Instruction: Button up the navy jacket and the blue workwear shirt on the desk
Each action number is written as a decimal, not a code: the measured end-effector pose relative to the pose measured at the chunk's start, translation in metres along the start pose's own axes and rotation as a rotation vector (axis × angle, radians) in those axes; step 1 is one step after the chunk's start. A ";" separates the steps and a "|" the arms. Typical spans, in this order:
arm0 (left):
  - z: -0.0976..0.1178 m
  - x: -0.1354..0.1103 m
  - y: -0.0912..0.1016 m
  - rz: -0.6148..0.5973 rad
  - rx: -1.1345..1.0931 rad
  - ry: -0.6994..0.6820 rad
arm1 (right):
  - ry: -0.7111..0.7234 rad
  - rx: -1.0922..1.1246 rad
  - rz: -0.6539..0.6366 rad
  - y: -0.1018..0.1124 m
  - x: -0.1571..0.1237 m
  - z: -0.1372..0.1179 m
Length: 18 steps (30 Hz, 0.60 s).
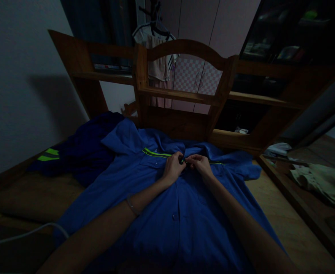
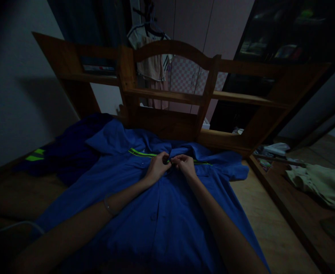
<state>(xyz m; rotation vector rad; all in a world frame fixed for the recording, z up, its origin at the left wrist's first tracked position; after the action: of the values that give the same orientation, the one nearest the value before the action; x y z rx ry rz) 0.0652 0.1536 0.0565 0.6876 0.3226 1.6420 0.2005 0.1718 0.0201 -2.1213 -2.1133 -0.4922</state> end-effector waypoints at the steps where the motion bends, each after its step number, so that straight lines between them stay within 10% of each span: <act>1: 0.000 0.001 0.000 0.000 0.002 -0.004 | 0.006 -0.002 0.000 0.000 0.000 0.000; 18: 0.001 0.009 0.004 -0.053 -0.057 -0.202 | 0.042 -0.003 -0.048 -0.001 0.003 0.006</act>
<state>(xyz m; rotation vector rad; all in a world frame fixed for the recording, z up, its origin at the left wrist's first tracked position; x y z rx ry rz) 0.0622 0.1616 0.0615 0.7877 0.1468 1.5116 0.2004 0.1765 0.0149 -2.0477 -2.1459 -0.5414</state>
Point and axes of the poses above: each hand's wrist, its own x-axis towards the middle knuckle, its own y-axis out of the back of the hand, z = x × y, the point moved 10 cm from there along x, towards the middle knuckle, and after that the axes turned 14 degrees about y, right-handed, at the moved point
